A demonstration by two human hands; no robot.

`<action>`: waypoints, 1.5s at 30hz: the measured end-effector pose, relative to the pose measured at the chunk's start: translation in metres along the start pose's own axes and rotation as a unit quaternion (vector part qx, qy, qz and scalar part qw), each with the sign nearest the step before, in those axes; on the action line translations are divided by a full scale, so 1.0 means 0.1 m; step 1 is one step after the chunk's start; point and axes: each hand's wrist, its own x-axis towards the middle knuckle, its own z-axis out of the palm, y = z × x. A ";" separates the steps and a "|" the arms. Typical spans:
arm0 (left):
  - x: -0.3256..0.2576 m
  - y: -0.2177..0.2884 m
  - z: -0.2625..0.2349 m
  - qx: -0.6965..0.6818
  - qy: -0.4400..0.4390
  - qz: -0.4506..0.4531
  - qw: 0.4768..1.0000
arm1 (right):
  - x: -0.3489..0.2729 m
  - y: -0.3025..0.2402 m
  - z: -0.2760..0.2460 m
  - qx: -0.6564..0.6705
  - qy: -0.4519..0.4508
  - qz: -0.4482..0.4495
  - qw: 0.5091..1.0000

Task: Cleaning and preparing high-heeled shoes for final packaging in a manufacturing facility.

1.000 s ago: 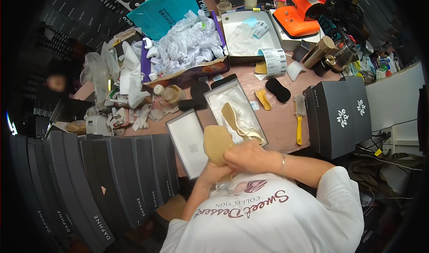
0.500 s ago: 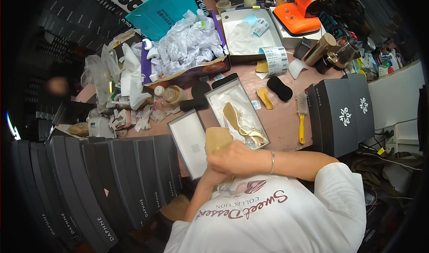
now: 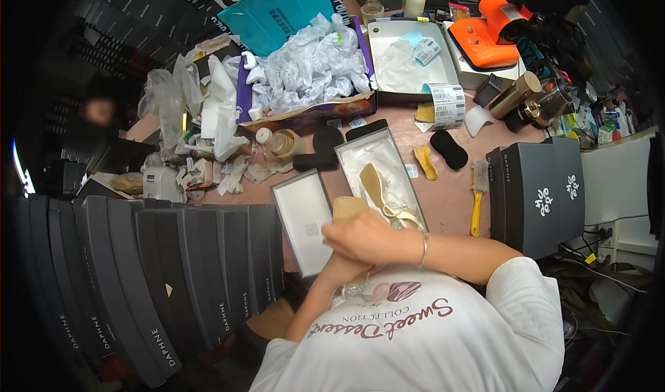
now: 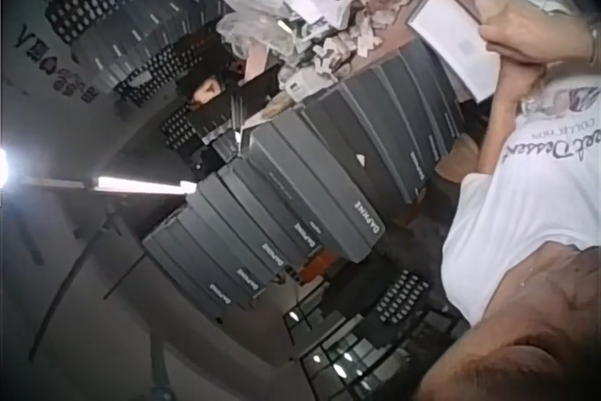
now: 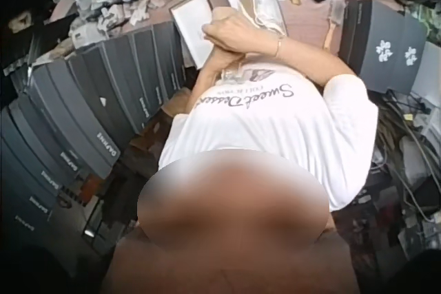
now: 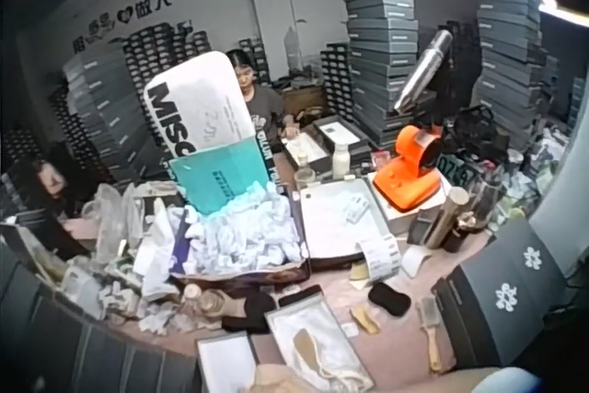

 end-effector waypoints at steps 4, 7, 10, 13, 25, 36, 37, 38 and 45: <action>-0.07 0.20 0.06 -0.021 -0.027 -0.010 0.999 | 0.34 0.89 0.09 0.142 0.079 0.183 0.970; -0.12 0.33 0.04 -0.010 -0.021 0.046 0.999 | 0.19 1.08 0.05 0.408 0.146 0.216 0.875; -0.17 0.35 0.05 -0.051 -0.019 0.070 0.996 | -0.04 1.01 -0.16 0.637 0.086 0.289 0.709; -0.17 0.32 0.02 -0.045 -0.020 0.079 0.996 | -0.23 0.85 -0.10 0.681 0.077 0.301 0.663; -0.10 0.16 -0.09 -0.098 0.013 0.117 0.988 | -0.37 0.48 -0.12 0.745 0.155 0.250 0.599; -0.09 0.17 -0.18 -0.209 0.078 0.080 0.972 | -0.56 0.15 0.40 0.533 0.153 0.236 0.798; -0.11 0.17 -0.17 -0.218 0.089 0.088 0.968 | -0.60 0.14 0.41 0.521 0.159 0.237 0.805; -0.14 0.18 -0.17 -0.227 0.099 0.095 0.964 | -0.64 0.15 0.40 0.508 0.166 0.238 0.811; -0.17 0.20 -0.09 -0.091 0.155 0.110 0.978 | -0.88 0.26 0.05 0.336 0.026 0.214 0.917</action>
